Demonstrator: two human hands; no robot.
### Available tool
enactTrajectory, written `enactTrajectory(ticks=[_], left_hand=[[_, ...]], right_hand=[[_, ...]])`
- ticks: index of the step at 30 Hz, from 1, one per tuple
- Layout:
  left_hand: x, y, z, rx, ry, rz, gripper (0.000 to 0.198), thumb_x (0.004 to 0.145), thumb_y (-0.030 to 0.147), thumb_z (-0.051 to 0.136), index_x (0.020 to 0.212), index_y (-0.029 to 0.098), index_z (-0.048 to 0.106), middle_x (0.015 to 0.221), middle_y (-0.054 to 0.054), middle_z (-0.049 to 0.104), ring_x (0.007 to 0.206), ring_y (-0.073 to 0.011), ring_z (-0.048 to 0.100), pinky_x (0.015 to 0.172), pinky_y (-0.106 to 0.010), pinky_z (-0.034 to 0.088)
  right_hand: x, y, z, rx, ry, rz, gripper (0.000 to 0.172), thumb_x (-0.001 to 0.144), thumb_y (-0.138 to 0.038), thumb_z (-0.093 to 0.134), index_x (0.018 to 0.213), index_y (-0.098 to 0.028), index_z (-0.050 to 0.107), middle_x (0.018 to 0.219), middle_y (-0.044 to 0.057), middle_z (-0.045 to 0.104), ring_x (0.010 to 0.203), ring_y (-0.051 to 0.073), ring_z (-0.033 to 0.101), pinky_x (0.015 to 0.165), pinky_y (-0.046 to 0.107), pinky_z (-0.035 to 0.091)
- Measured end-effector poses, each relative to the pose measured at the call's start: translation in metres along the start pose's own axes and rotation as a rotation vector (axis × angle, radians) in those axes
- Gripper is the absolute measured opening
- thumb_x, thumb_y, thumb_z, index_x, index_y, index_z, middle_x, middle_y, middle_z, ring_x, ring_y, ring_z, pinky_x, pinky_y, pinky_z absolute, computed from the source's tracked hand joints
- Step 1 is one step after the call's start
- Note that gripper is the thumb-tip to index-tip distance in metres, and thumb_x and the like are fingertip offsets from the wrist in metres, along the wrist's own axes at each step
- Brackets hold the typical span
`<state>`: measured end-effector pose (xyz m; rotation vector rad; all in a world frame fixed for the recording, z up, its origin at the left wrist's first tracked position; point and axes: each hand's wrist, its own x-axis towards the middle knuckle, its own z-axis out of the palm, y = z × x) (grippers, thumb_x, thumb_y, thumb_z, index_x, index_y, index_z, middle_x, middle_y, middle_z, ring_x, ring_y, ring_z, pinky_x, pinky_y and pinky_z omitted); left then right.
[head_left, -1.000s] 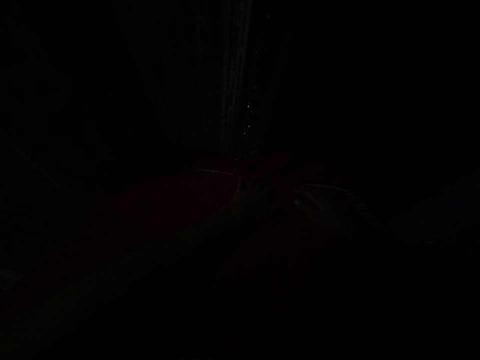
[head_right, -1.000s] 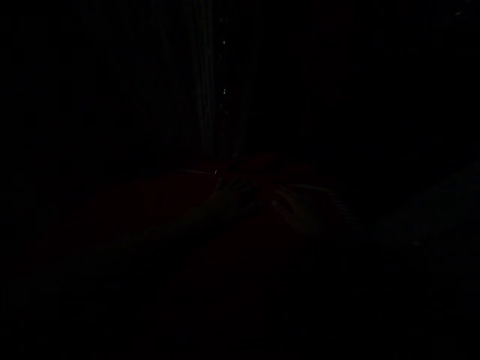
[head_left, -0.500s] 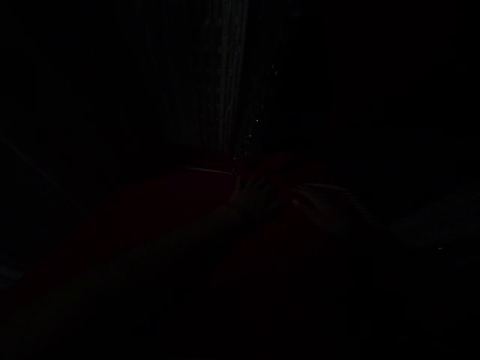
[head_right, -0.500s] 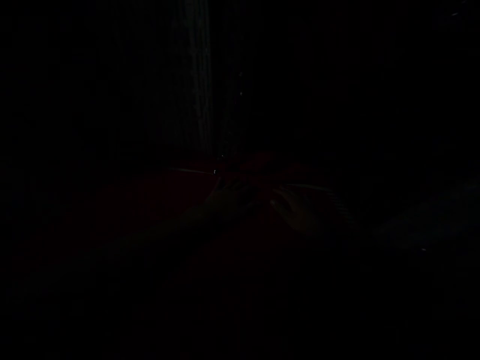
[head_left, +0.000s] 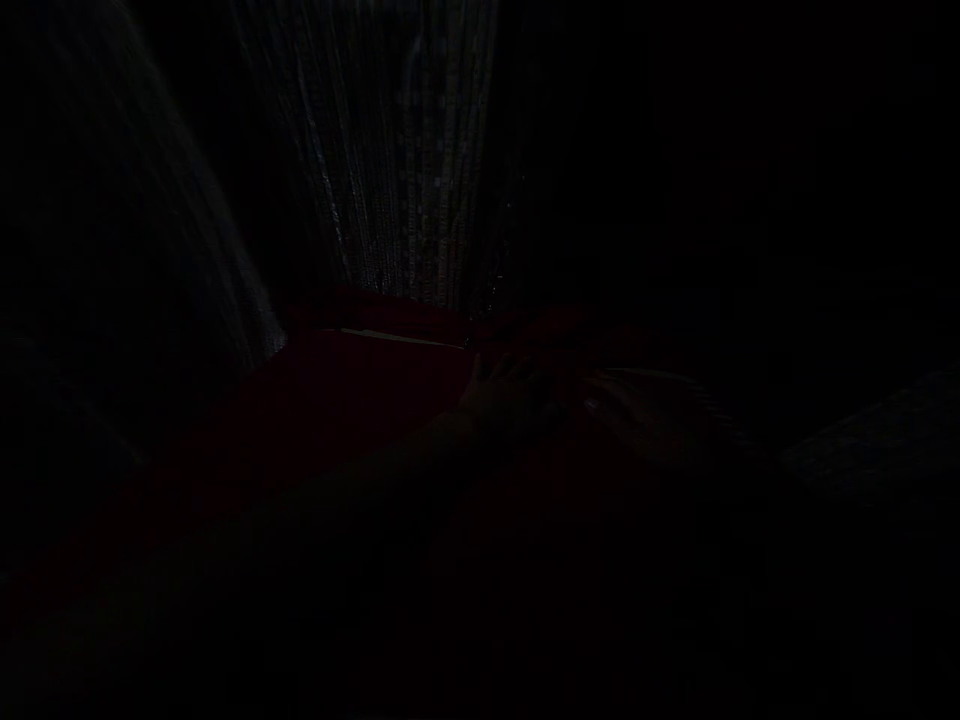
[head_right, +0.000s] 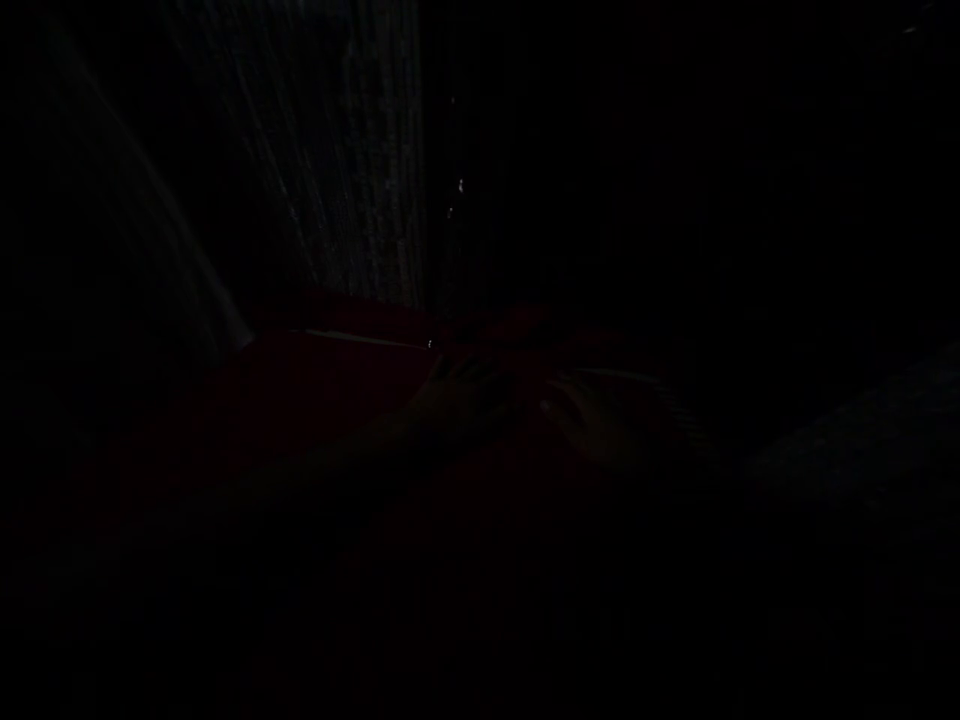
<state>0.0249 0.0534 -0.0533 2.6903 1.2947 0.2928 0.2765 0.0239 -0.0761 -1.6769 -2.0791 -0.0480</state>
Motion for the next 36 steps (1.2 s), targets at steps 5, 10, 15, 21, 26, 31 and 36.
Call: enactTrajectory(ticks=[5,10,15,21,26,31,36], left_hand=[[-0.001,0.001,-0.001,-0.001,0.018,0.004,0.067,0.112,0.064,0.036,0.165,0.026,0.05,0.178,-0.011,0.04,0.166,-0.044,0.03,0.132,-0.077,0.018],[-0.002,0.004,-0.005,0.011,-0.008,0.004,0.067,0.112,0.063,0.036,0.167,0.026,0.049,0.178,-0.012,0.041,0.166,-0.0442,0.031,0.132,-0.078,0.018],[-0.002,0.004,-0.004,0.01,-0.015,-0.015,0.067,0.112,0.063,0.036,0.166,0.027,0.05,0.179,-0.011,0.039,0.167,-0.0431,0.03,0.132,-0.077,0.017],[-0.002,0.003,-0.001,0.019,0.02,-0.003,0.065,0.112,0.062,0.037,0.164,0.027,0.052,0.177,-0.01,0.042,0.165,-0.0429,0.032,0.132,-0.076,0.02],[0.0,0.001,0.0,-0.003,0.031,0.008,0.065,0.112,0.062,0.036,0.163,0.026,0.054,0.177,-0.012,0.042,0.165,-0.0447,0.032,0.131,-0.079,0.019],[0.0,0.001,0.0,-0.003,0.011,0.001,0.067,0.112,0.064,0.035,0.165,0.027,0.052,0.177,-0.012,0.042,0.166,-0.0448,0.031,0.131,-0.079,0.019],[-0.001,0.002,-0.003,0.004,-0.016,-0.017,0.067,0.111,0.064,0.035,0.166,0.028,0.05,0.179,-0.011,0.038,0.167,-0.0432,0.028,0.132,-0.077,0.017]], right_hand=[[-0.001,-0.003,0.001,0.069,-0.013,0.051,0.071,0.094,-0.063,0.046,0.138,-0.014,0.072,0.153,0.015,0.063,0.144,0.036,0.06,0.128,0.064,0.043],[0.0,-0.001,0.004,0.095,-0.009,0.07,0.072,0.093,-0.064,0.045,0.138,-0.014,0.072,0.155,0.015,0.061,0.147,0.036,0.058,0.129,0.064,0.041],[0.0,0.0,0.003,0.07,-0.003,0.035,0.071,0.094,-0.063,0.045,0.138,-0.015,0.072,0.153,0.015,0.063,0.145,0.037,0.059,0.127,0.065,0.043],[0.001,-0.004,-0.003,-0.044,0.023,-0.033,0.068,0.098,-0.063,0.045,0.133,-0.014,0.076,0.147,0.013,0.067,0.142,0.036,0.062,0.129,0.062,0.043],[0.001,-0.001,-0.001,-0.006,0.048,-0.041,0.071,0.1,-0.063,0.043,0.135,-0.011,0.075,0.146,0.014,0.068,0.138,0.035,0.064,0.126,0.06,0.046],[0.0,0.002,0.0,-0.015,0.024,-0.078,0.064,0.102,-0.06,0.047,0.135,-0.013,0.075,0.146,0.015,0.067,0.137,0.034,0.065,0.125,0.06,0.048],[0.0,0.008,0.007,0.064,0.031,-0.022,0.065,0.101,-0.062,0.047,0.137,-0.014,0.072,0.148,0.013,0.066,0.14,0.034,0.063,0.127,0.061,0.046]])
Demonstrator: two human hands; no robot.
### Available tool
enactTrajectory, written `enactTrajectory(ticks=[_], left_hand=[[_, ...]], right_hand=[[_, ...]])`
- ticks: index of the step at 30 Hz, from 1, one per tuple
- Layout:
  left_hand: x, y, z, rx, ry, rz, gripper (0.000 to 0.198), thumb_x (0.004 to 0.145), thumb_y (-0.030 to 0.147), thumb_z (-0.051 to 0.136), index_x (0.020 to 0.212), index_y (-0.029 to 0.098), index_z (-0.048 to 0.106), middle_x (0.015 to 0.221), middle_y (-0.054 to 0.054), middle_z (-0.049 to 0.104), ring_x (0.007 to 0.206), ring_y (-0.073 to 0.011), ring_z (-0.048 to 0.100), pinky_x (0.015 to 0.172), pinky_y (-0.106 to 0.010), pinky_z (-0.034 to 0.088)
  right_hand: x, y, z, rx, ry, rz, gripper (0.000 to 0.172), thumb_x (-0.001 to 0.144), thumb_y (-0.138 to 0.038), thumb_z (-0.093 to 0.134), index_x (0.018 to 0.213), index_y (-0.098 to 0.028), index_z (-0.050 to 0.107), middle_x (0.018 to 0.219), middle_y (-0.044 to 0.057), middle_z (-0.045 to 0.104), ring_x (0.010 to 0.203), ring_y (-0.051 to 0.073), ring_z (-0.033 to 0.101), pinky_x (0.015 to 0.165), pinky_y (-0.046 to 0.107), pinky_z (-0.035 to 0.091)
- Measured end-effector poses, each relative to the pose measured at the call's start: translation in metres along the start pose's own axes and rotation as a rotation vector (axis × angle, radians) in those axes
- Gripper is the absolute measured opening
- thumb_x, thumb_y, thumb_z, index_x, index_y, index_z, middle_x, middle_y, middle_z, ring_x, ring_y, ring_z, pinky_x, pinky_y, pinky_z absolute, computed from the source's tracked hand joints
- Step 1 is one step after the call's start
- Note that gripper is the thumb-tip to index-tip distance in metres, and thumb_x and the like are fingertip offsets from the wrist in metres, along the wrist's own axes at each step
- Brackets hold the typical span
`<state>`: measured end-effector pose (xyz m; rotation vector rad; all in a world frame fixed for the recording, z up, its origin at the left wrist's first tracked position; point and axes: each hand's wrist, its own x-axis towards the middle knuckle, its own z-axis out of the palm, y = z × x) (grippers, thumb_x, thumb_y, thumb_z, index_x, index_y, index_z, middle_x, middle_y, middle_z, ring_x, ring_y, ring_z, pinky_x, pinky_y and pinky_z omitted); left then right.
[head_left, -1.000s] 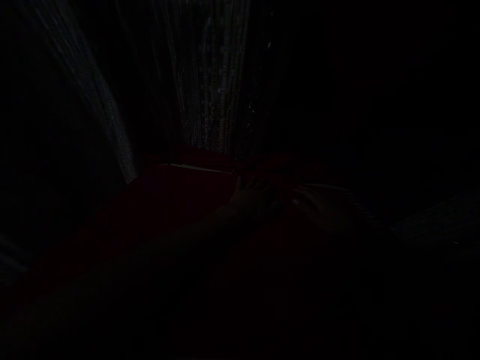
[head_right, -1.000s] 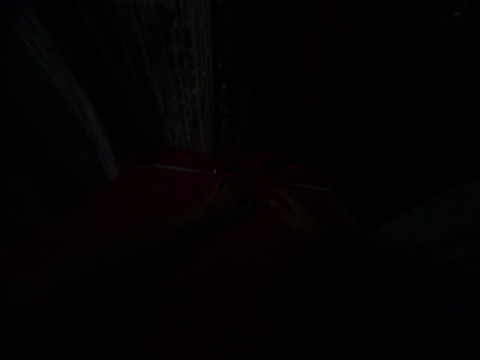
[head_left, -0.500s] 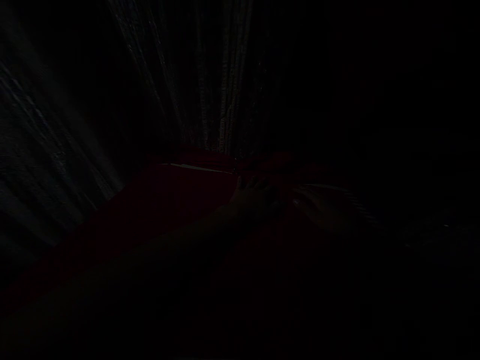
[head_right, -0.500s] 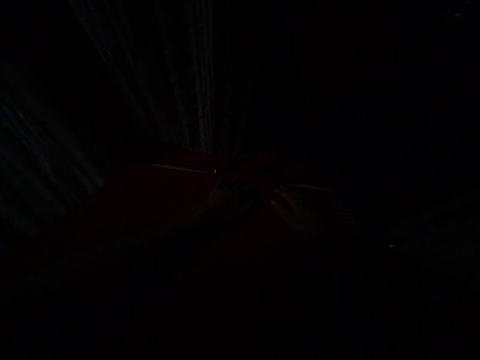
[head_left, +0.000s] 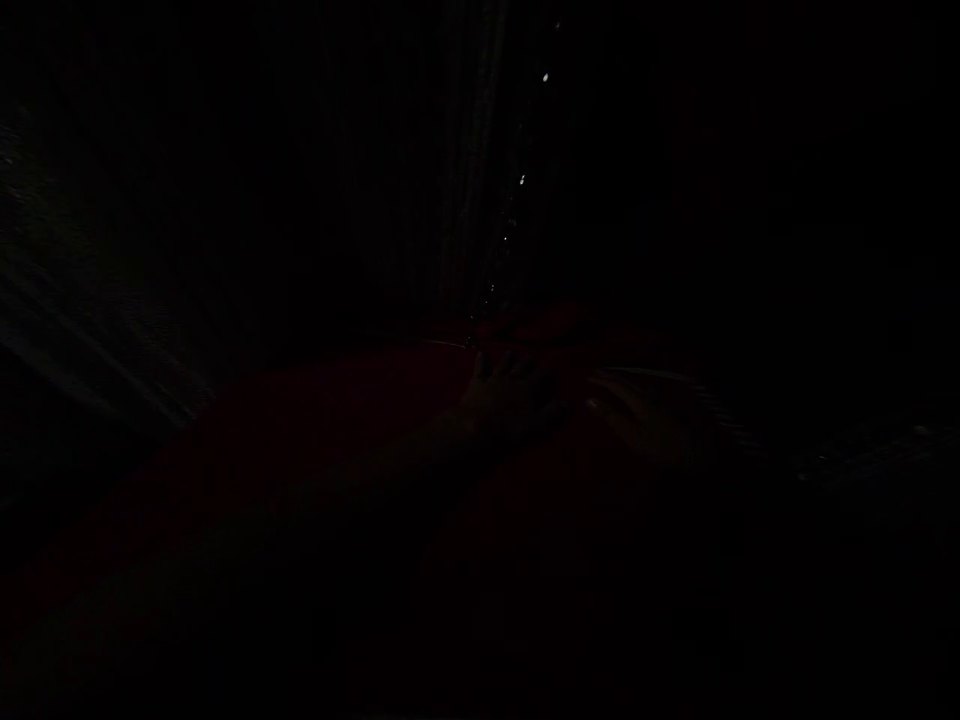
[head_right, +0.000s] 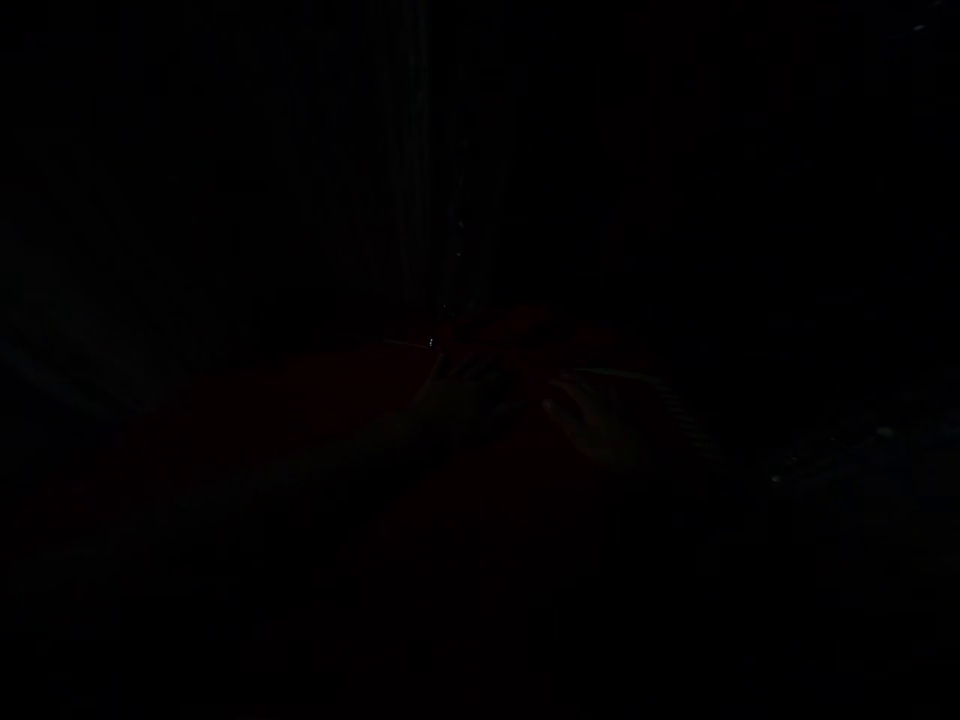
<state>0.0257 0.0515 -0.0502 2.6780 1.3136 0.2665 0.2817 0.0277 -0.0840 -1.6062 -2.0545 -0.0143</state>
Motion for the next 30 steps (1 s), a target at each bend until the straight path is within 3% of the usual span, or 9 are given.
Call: enactTrajectory(ticks=[5,21,30], left_hand=[[0.0,0.001,0.001,-0.001,0.01,0.004,0.067,0.112,0.063,0.037,0.166,0.027,0.049,0.179,-0.012,0.038,0.167,-0.0434,0.029,0.132,-0.078,0.015],[0.002,-0.001,0.004,-0.027,0.008,-0.003,0.067,0.112,0.064,0.037,0.167,0.028,0.049,0.18,-0.011,0.037,0.168,-0.0425,0.026,0.133,-0.077,0.013],[0.0,0.001,0.0,-0.032,-0.008,-0.006,0.068,0.112,0.065,0.036,0.167,0.028,0.049,0.181,-0.012,0.034,0.169,-0.0418,0.025,0.133,-0.077,0.014]], right_hand=[[0.0,0.002,0.003,0.047,0.005,0.023,0.067,0.098,-0.061,0.048,0.137,-0.013,0.072,0.15,0.017,0.065,0.141,0.036,0.062,0.126,0.062,0.046],[-0.002,0.004,0.005,0.027,0.03,0.013,0.065,0.098,-0.063,0.047,0.136,-0.016,0.073,0.149,0.013,0.066,0.141,0.035,0.063,0.126,0.062,0.045],[0.001,-0.009,-0.009,-0.068,-0.067,0.025,0.07,0.099,-0.063,0.044,0.138,-0.013,0.073,0.151,0.014,0.064,0.144,0.036,0.061,0.127,0.06,0.046]])
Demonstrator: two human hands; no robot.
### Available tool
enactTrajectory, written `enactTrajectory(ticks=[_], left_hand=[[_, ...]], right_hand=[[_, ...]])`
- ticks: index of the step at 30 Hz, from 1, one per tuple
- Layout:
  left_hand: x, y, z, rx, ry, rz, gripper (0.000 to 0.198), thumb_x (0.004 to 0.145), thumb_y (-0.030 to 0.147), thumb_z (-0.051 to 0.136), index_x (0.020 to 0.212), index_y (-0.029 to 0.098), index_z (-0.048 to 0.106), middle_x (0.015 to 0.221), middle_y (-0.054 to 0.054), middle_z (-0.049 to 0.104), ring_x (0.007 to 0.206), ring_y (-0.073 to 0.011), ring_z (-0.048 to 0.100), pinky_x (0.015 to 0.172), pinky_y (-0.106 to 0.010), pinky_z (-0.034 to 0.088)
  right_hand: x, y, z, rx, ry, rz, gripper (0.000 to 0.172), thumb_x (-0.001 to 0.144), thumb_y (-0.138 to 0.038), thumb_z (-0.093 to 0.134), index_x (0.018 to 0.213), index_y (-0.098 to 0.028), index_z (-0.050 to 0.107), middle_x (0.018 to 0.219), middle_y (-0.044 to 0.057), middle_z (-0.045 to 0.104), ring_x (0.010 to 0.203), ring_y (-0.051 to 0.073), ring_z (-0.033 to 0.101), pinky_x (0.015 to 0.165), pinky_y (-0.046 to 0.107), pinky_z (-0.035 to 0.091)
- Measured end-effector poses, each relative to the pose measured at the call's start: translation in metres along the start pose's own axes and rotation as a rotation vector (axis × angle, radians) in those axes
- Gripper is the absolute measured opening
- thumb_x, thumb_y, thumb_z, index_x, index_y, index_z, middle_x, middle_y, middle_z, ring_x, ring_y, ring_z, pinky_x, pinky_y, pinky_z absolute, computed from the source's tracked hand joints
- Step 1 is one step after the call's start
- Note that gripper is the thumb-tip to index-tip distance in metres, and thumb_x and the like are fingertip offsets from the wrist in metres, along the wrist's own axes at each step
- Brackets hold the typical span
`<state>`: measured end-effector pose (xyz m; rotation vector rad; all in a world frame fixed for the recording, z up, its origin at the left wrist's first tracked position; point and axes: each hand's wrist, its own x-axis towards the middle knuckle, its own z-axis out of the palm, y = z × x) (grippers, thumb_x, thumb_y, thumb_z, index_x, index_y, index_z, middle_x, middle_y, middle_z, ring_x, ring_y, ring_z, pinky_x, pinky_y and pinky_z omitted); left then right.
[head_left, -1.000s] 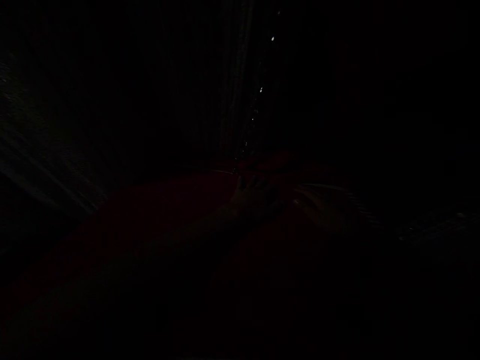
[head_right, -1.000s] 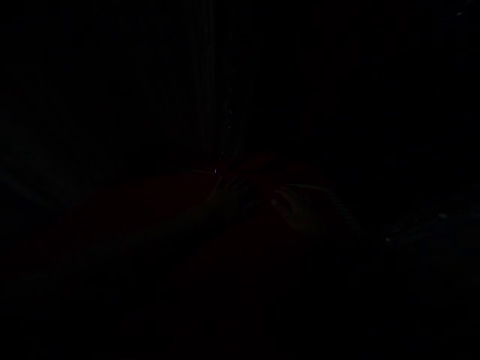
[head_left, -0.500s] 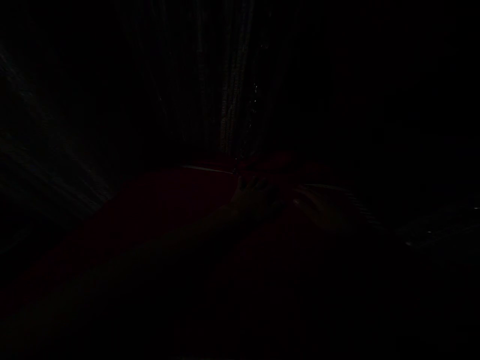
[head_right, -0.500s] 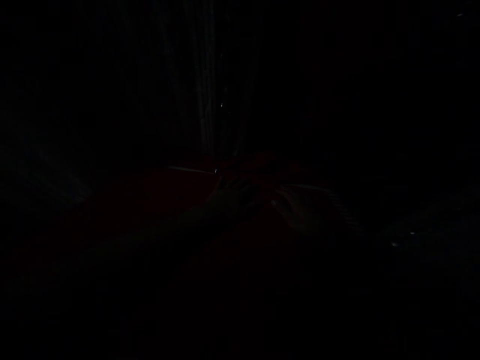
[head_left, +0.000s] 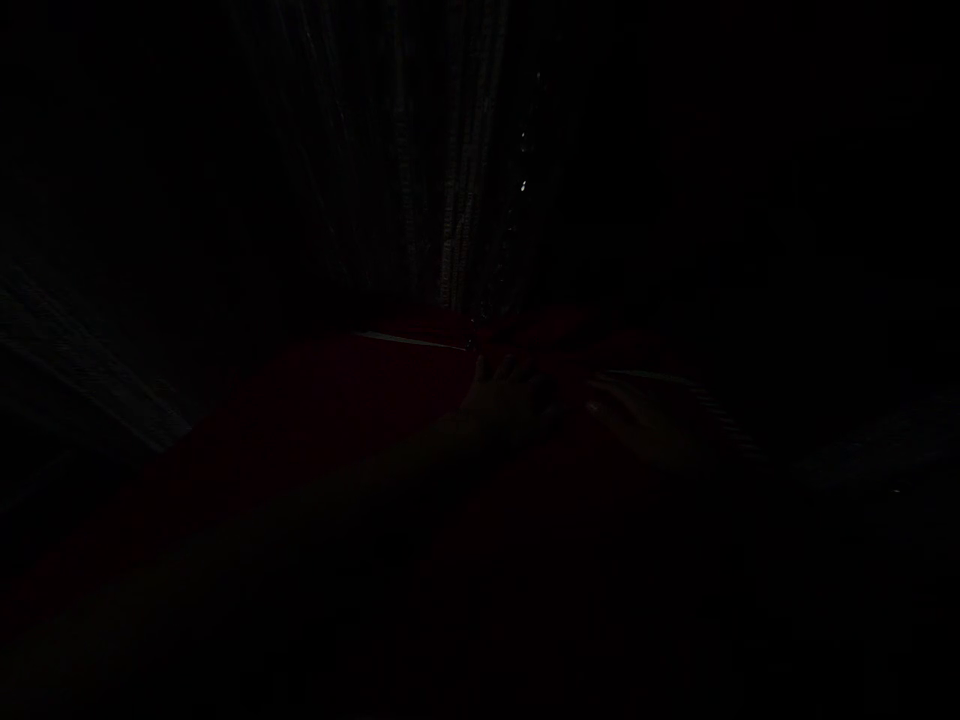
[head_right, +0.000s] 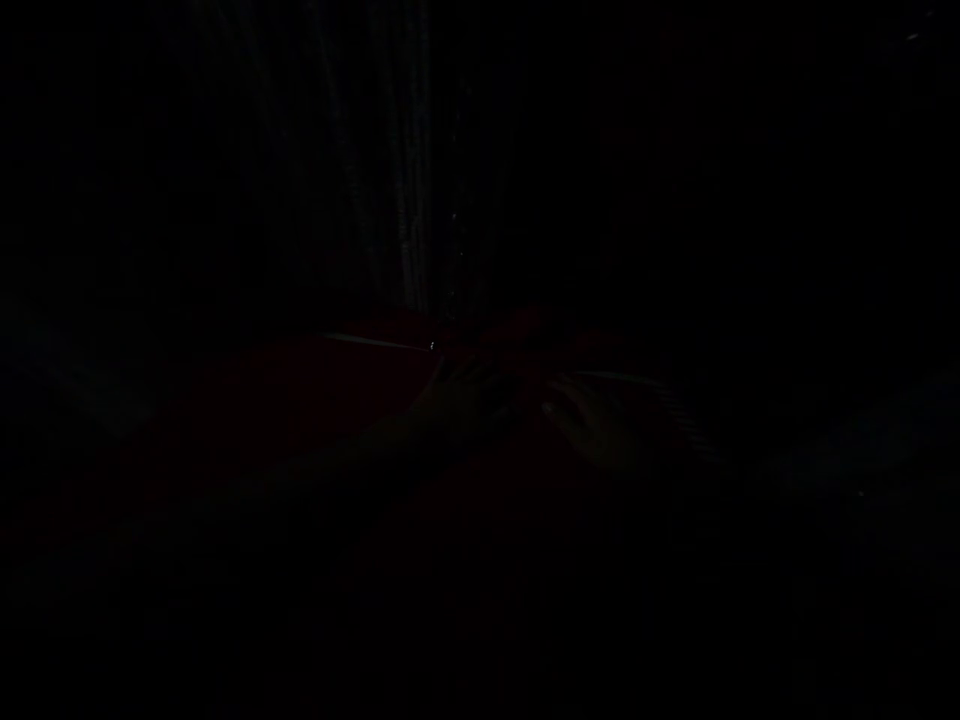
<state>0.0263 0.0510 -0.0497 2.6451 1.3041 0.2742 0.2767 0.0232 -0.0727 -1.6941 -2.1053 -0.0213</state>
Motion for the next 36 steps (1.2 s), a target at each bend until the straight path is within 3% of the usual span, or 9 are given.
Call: enactTrajectory(ticks=[6,18,24,36], left_hand=[[0.002,-0.002,0.003,0.013,0.013,0.003,0.068,0.112,0.065,0.037,0.167,0.028,0.048,0.18,-0.012,0.035,0.168,-0.0431,0.026,0.133,-0.077,0.013],[-0.001,0.002,-0.004,0.015,-0.02,0.0,0.067,0.112,0.063,0.039,0.168,0.027,0.047,0.181,-0.012,0.035,0.168,-0.0426,0.026,0.134,-0.076,0.013],[0.0,-0.001,0.003,0.037,0.033,0.013,0.066,0.112,0.064,0.038,0.165,0.027,0.051,0.178,-0.012,0.04,0.166,-0.0434,0.031,0.132,-0.077,0.018],[-0.002,0.002,-0.003,0.035,0.001,0.008,0.066,0.112,0.063,0.036,0.166,0.028,0.049,0.179,-0.011,0.038,0.167,-0.0414,0.029,0.133,-0.076,0.016]], right_hand=[[-0.001,-0.003,0.0,0.017,0.002,0.013,0.075,0.097,-0.062,0.043,0.141,-0.008,0.072,0.152,0.016,0.063,0.145,0.037,0.06,0.129,0.061,0.043],[0.001,0.001,0.001,-0.007,0.066,-0.043,0.067,0.099,-0.061,0.046,0.134,-0.011,0.076,0.146,0.015,0.068,0.138,0.035,0.064,0.125,0.061,0.047],[-0.001,0.001,0.003,-0.036,0.072,-0.044,0.063,0.101,-0.061,0.047,0.135,-0.016,0.075,0.146,0.011,0.068,0.138,0.034,0.064,0.127,0.061,0.045],[-0.001,0.005,0.005,0.036,0.088,-0.03,0.063,0.099,-0.061,0.047,0.133,-0.016,0.075,0.146,0.015,0.067,0.137,0.035,0.065,0.124,0.061,0.048]])
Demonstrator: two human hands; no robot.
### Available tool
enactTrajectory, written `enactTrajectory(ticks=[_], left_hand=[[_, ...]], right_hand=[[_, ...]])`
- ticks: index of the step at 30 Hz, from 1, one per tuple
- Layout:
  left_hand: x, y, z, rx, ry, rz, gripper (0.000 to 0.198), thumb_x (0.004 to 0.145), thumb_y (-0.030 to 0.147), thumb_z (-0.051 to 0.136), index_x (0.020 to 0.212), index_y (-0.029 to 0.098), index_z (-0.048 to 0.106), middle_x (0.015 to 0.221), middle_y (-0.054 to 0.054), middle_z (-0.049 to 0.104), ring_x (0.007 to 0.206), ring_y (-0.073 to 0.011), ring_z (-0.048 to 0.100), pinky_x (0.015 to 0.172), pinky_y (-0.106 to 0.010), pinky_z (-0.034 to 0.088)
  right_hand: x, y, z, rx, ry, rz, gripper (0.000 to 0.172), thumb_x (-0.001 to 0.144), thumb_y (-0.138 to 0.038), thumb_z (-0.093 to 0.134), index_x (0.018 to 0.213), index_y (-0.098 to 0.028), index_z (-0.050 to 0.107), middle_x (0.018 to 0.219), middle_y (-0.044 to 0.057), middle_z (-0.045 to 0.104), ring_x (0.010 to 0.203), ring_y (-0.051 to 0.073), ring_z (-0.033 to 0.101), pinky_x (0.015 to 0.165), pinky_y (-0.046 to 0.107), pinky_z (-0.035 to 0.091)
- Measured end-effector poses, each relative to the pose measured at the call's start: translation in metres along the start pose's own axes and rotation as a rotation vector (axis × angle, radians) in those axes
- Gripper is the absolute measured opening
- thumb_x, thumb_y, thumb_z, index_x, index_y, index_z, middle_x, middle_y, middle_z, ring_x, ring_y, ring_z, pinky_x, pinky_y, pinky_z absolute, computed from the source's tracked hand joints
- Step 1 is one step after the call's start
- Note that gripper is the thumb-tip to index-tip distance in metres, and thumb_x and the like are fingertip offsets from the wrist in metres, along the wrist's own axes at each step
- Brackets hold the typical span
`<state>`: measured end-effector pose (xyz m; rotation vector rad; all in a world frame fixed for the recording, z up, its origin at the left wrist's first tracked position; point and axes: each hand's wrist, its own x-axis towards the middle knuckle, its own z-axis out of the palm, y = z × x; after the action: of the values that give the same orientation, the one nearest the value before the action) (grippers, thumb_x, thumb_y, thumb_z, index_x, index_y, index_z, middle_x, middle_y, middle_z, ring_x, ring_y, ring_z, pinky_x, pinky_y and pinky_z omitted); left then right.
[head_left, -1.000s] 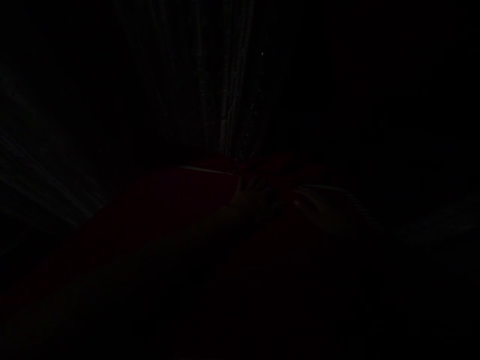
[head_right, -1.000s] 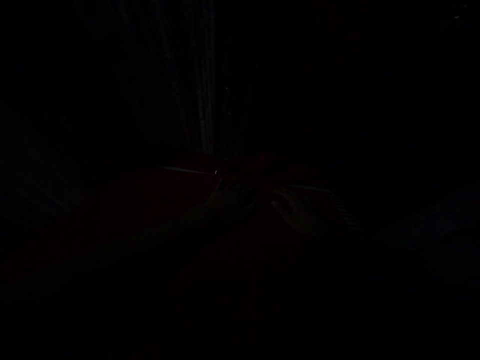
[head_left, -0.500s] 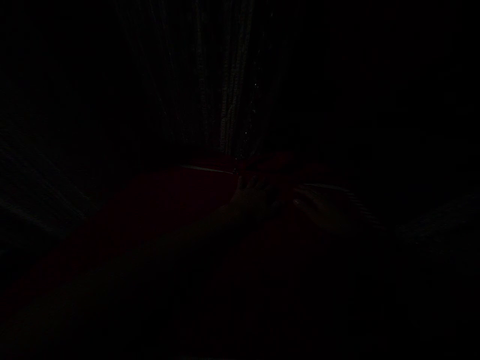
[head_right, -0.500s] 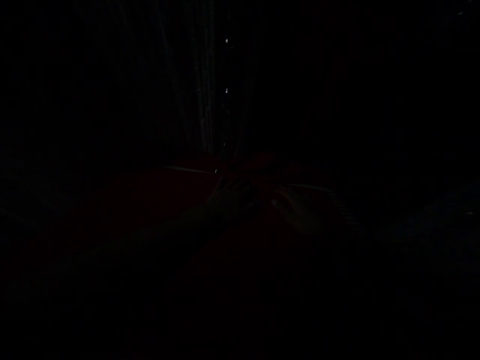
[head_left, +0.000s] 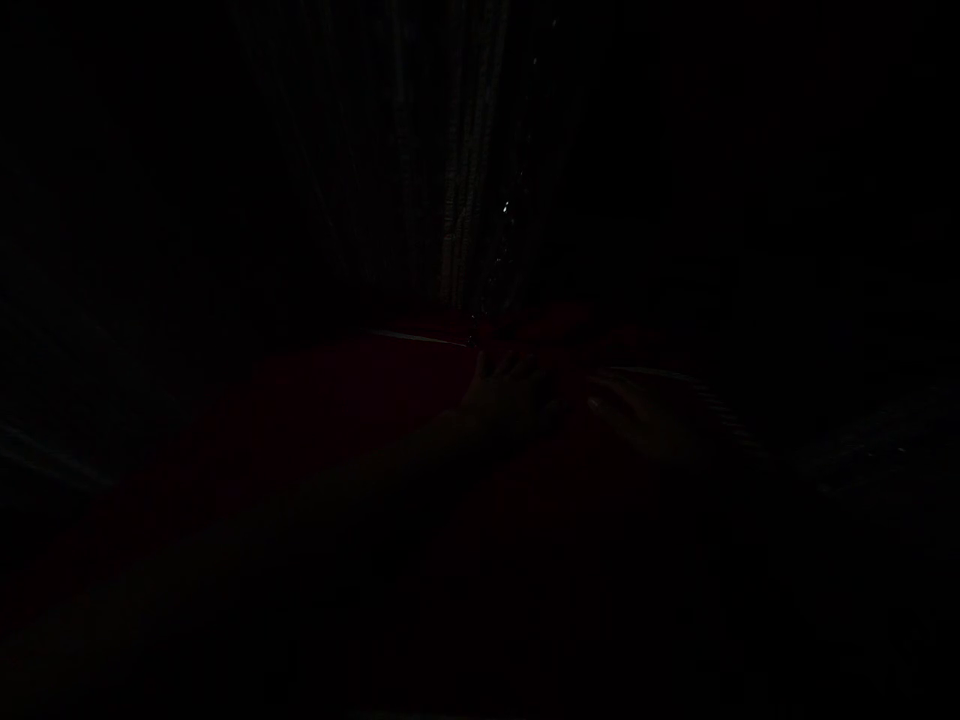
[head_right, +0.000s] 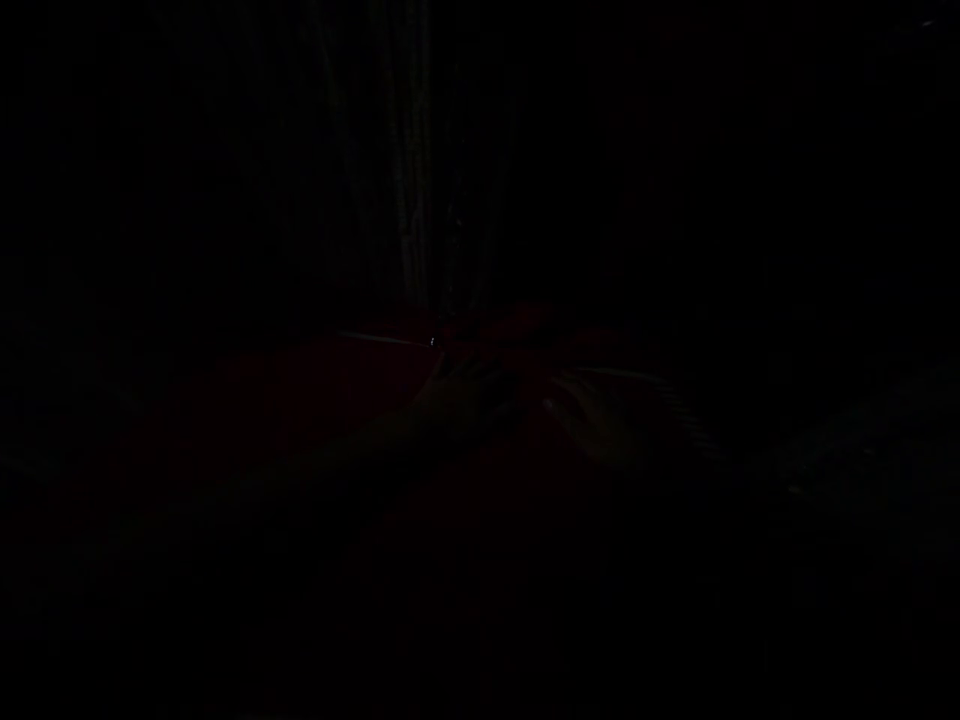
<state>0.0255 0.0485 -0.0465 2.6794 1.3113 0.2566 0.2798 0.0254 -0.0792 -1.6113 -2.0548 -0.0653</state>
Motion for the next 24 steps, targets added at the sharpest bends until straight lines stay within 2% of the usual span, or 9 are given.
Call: enactTrajectory(ticks=[5,8,12,18,24], left_hand=[[0.0011,-0.0015,0.0029,0.001,0.024,0.012,0.067,0.112,0.063,0.037,0.166,0.026,0.05,0.178,-0.012,0.039,0.166,-0.0423,0.031,0.133,-0.076,0.018],[0.0023,-0.0027,0.0044,-0.011,0.02,0.012,0.068,0.111,0.065,0.036,0.165,0.027,0.051,0.179,-0.012,0.039,0.167,-0.0426,0.03,0.132,-0.077,0.017],[0.003,-0.003,0.0055,-0.012,0.023,0.007,0.068,0.111,0.065,0.034,0.167,0.028,0.049,0.18,-0.011,0.037,0.168,-0.0424,0.028,0.132,-0.077,0.016],[0.0023,-0.0011,0.0026,0.0,-0.005,-0.005,0.068,0.111,0.064,0.036,0.168,0.028,0.047,0.18,-0.011,0.036,0.168,-0.0416,0.027,0.133,-0.076,0.016],[0.0028,-0.0028,0.0067,-0.011,0.048,0.019,0.067,0.112,0.064,0.035,0.165,0.027,0.052,0.178,-0.012,0.041,0.166,-0.0437,0.031,0.131,-0.079,0.017]], right_hand=[[-0.0009,-0.002,-0.003,-0.019,-0.028,-0.013,0.055,0.1,-0.057,0.05,0.133,-0.019,0.073,0.148,0.013,0.066,0.14,0.034,0.063,0.128,0.061,0.044],[-0.0004,-0.0016,-0.0031,0.01,-0.019,0.009,0.054,0.1,-0.057,0.05,0.133,-0.02,0.073,0.148,0.013,0.067,0.141,0.034,0.063,0.127,0.061,0.045],[0.0006,0.0003,-0.002,-0.02,-0.007,-0.035,0.054,0.1,-0.059,0.05,0.129,-0.021,0.074,0.144,0.012,0.069,0.138,0.033,0.065,0.126,0.059,0.046],[-0.0017,0.0025,0.0014,0.03,-0.015,0.03,0.057,0.1,-0.06,0.049,0.135,-0.021,0.072,0.149,0.012,0.066,0.14,0.033,0.063,0.126,0.061,0.046],[-0.0014,0.0017,0.0015,-0.004,0.002,-0.016,0.061,0.1,-0.06,0.048,0.134,-0.016,0.074,0.147,0.012,0.068,0.14,0.034,0.064,0.128,0.06,0.044]])
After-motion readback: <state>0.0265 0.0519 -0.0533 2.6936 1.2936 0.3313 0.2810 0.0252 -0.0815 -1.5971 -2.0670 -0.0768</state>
